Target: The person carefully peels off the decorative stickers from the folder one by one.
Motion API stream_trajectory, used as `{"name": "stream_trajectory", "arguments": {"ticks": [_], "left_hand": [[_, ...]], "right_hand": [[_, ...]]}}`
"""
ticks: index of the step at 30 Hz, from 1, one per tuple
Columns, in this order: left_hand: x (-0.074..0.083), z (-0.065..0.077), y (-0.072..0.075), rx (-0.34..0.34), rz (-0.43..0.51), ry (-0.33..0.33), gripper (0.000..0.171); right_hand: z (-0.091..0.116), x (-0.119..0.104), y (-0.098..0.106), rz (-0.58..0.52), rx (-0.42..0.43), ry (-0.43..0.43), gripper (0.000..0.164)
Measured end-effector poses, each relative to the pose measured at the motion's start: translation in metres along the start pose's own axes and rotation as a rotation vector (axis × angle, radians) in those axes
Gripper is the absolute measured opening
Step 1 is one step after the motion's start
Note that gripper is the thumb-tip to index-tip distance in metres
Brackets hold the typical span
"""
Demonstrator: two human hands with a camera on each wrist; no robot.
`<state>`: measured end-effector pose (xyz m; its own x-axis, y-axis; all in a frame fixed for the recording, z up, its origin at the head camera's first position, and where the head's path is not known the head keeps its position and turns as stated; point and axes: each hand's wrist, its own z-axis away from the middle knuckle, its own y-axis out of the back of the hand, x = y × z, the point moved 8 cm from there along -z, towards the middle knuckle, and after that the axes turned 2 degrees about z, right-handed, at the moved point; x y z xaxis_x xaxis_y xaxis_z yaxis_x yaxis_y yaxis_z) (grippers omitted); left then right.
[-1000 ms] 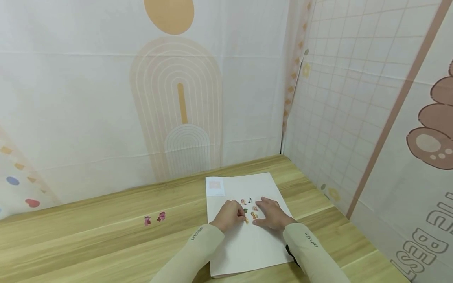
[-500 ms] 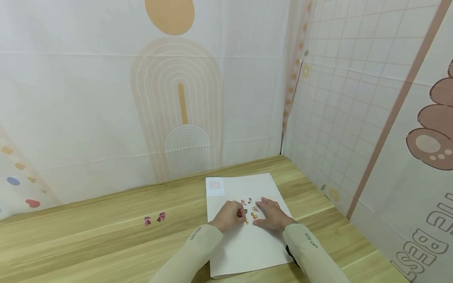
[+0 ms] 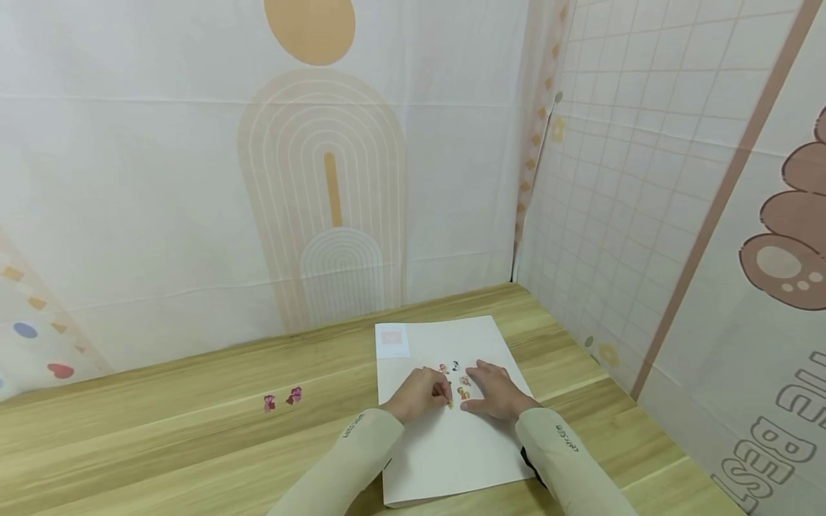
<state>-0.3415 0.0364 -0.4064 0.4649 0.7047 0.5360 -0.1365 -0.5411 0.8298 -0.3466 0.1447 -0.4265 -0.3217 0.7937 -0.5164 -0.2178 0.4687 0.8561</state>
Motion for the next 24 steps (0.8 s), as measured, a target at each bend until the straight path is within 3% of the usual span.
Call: {"name": "stream_trajectory", "arguments": {"ticks": [6, 13, 19, 24], "left_hand": [[0.001, 0.002, 0.003, 0.007, 0.051, -0.016, 0.015], [0.0, 0.005, 0.011, 0.008, 0.234, -0.026, 0.011], [-0.017, 0.005, 0.016, -0.017, 0.404, 0.007, 0.003], [-0.034, 0.009, 0.036, 0.002, 0.53, 0.035, 0.007]], "right_hand": [[0.001, -0.001, 0.001, -0.009, 0.001, -0.005, 0.065], [0.004, -0.003, 0.002, -0.004, 0.002, 0.011, 0.064], [0.003, -0.002, 0.001, 0.01, -0.001, 0.028, 0.065], [0.002, -0.001, 0.0, 0.017, -0.005, 0.019, 0.065]]}}
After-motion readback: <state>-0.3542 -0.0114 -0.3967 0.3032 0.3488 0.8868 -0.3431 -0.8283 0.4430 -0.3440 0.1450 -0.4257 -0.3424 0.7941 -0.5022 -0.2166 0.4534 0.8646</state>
